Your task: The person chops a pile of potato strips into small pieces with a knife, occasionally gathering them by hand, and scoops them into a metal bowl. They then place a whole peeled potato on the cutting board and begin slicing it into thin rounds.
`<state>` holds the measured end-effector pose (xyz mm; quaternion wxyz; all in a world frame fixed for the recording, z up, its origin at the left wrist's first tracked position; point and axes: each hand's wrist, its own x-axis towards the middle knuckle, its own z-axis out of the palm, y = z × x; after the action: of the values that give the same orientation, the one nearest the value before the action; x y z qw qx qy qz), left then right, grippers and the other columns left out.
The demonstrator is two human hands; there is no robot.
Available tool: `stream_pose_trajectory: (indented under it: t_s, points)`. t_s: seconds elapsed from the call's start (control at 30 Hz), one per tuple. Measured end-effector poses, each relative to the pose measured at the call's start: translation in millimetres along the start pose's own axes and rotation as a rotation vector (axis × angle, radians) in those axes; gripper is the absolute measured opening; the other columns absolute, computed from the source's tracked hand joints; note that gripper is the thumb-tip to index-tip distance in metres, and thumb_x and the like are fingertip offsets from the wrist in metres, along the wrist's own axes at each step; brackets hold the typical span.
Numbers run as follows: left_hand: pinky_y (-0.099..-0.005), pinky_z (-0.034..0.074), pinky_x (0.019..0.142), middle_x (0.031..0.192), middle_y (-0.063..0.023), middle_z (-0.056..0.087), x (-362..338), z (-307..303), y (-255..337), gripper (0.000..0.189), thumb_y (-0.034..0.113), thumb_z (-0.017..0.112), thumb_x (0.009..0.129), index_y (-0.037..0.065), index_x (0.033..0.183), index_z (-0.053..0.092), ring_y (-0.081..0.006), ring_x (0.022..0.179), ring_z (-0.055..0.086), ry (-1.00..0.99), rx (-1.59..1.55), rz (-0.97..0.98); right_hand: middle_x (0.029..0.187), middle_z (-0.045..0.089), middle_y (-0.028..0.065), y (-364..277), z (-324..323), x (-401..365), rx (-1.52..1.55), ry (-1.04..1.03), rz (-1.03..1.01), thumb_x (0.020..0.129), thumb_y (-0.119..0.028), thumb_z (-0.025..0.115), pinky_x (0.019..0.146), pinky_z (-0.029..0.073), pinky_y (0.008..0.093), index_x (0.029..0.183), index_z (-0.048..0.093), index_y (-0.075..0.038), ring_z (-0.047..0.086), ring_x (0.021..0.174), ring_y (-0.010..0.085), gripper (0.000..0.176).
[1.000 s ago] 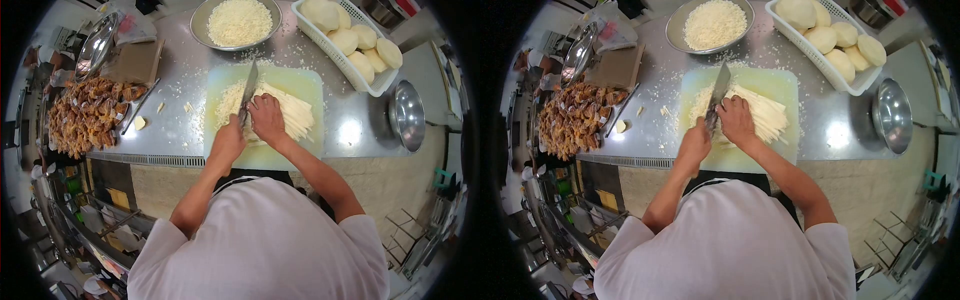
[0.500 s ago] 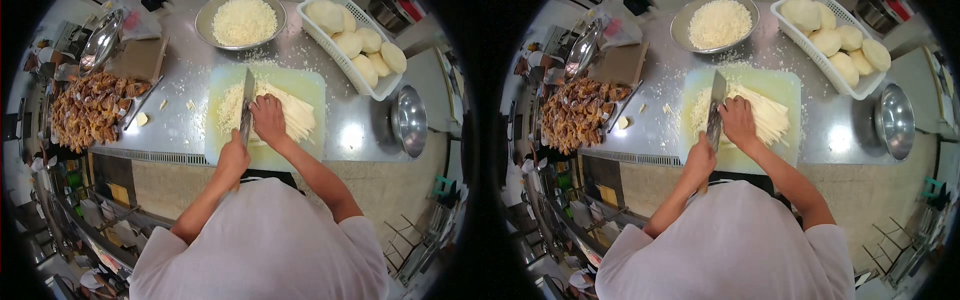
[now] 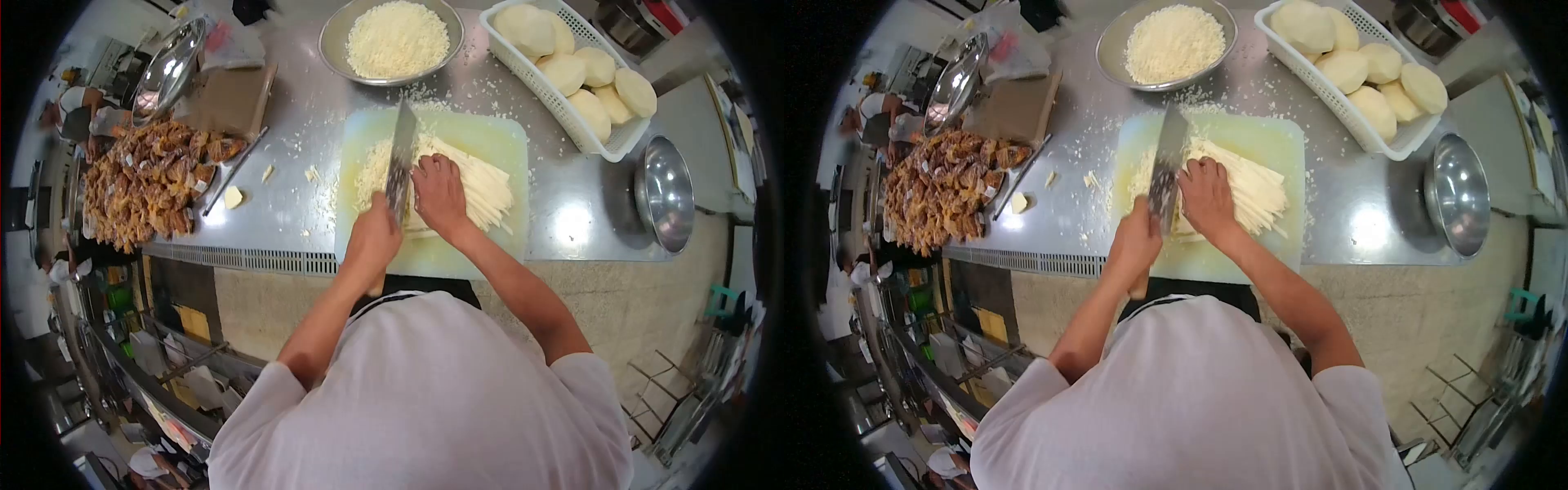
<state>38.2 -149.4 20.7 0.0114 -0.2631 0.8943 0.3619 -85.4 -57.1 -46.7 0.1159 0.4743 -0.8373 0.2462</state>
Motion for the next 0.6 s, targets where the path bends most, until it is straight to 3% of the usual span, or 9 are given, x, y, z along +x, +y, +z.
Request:
stream_pose_trajectory:
  t_s: [0.17,0.27,0.43,0.5,0.57,0.6]
  points:
    - [-0.0516,0.046,0.059,0.07,-0.0299,0.059,9,20,-25,0.02,-0.002,0.048,0.084,-0.007,0.1,0.037,-0.048,0.068,0.06,-0.019,0.07,0.027,0.097,0.053,0.0124,-1,-4,3,0.041,0.011,0.04,0.072,-0.006,0.06,0.083,0.04,0.0428,0.089,0.059,-0.004,0.049,0.097,0.0317,0.018]
    - [-0.0512,0.047,0.06,0.07,-0.0297,0.06,7,-16,-7,0.022,-0.002,0.048,0.082,-0.008,0.1,0.037,-0.0471,0.069,0.06,-0.033,0.095,0.043,0.094,0.054,0.0135,10,-18,15,0.19,-0.083,0.168,0.074,-0.005,0.059,0.08,0.043,0.0427,0.088,0.059,-0.003,0.052,0.094,0.0323,0.014]
    - [-0.0517,0.047,0.06,0.069,-0.0299,0.059,10,-3,-35,0.022,0.0,0.049,0.083,-0.006,0.102,0.038,-0.0477,0.069,0.06,-0.033,0.096,0.032,0.095,0.06,0.0172,53,-19,26,0.197,0.138,0.263,0.083,-0.01,0.056,0.081,0.046,0.0449,0.099,0.062,-0.001,0.056,0.089,0.0359,0.019]
    - [-0.052,0.046,0.059,0.069,-0.0292,0.059,18,-8,-41,0.022,0.001,0.048,0.084,-0.005,0.104,0.039,-0.0475,0.068,0.06,-0.025,0.111,0.078,0.098,0.061,0.018,67,-15,22,0.222,0.048,0.352,0.086,-0.013,0.054,0.084,0.046,0.0444,0.101,0.064,-0.002,0.057,0.092,0.0367,0.021]
    - [-0.0522,0.045,0.059,0.068,-0.029,0.058,8,-35,-23,0.026,0.0,0.05,0.083,-0.004,0.106,0.038,-0.0477,0.068,0.059,-0.066,0.099,0.035,0.096,0.062,0.018,71,-13,19,0.274,-0.24,0.341,0.088,-0.014,0.052,0.084,0.046,0.0446,0.098,0.065,-0.002,0.056,0.091,0.0371,0.021]
    - [-0.0514,0.045,0.059,0.068,-0.0286,0.058,1,-38,-18,0.028,0.0,0.05,0.082,-0.005,0.107,0.038,-0.0471,0.069,0.059,-0.043,0.099,0.028,0.096,0.062,0.018,72,-12,23,0.272,-0.227,0.338,0.088,-0.014,0.052,0.084,0.046,0.0446,0.098,0.065,-0.002,0.056,0.091,0.0371,0.021]
